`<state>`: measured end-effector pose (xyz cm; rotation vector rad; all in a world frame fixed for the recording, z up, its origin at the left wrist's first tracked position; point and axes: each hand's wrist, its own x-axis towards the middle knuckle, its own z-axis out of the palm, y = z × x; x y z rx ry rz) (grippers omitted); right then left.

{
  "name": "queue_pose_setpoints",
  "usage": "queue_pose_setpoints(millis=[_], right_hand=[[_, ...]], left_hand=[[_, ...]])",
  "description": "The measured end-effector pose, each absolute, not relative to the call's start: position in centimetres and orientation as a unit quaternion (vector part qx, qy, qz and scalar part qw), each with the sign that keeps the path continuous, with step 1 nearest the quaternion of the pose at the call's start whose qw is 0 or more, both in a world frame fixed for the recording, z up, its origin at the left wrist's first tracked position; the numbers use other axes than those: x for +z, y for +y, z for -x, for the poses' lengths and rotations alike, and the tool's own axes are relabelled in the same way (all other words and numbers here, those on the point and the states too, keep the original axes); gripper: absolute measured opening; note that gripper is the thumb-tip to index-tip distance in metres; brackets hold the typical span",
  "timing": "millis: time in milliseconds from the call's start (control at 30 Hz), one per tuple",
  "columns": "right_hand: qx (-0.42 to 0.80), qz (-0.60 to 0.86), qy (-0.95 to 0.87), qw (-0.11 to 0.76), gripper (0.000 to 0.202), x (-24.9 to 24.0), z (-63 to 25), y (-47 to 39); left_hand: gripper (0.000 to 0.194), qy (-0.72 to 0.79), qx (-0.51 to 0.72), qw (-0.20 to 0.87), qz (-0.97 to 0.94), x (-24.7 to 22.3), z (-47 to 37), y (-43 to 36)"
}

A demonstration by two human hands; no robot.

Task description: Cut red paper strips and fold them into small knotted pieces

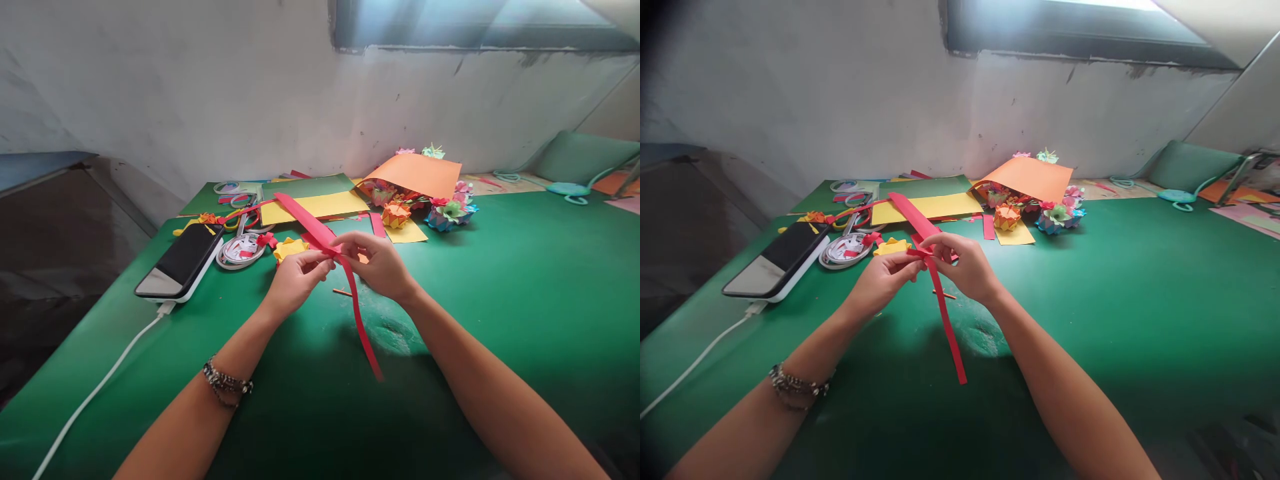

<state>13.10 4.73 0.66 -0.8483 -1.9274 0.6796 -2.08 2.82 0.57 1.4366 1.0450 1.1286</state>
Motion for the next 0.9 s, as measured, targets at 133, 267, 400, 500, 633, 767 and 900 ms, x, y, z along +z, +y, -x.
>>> queue_pose_setpoints(millis=[133,267,400,500,633,767,900], right_hand=[[0.261,0.339,-0.796,0.428,0.014,0.8,-13.3,4.8],[0.301,0.36,-0.777,0.42,0.006,0.8,-13.3,4.7],[0.403,0.375,-0.709,0.441,0.016,0.7,-13.1,4.8],[0.439,0.373,-0.682,0.452,0.025,0.8,-12.9,4.8],[0.448,0.377,-0.675,0.449,0.03,1.3,-12.7,4.6],[0.465,0.38,-0.668,0.439,0.031,1.7,-12.8,4.4],[0.482,0.368,-0.664,0.437,0.028,1.7,-12.9,4.4]], left_hand=[[0.014,0.423,0.427,0.468,-0.648,0.1,2.2,3.0],[0.019,0.423,0.405,0.439,-0.681,0.0,2.3,3.0],[0.02,0.443,0.411,0.392,-0.693,0.0,2.3,2.8],[0.016,0.445,0.43,0.327,-0.714,-0.1,2.2,2.7],[0.015,0.433,0.442,0.297,-0.727,-0.1,2.2,2.6],[0.014,0.425,0.441,0.326,-0.721,-0.2,2.3,2.7],[0.016,0.428,0.446,0.374,-0.691,-0.2,2.4,2.9]])
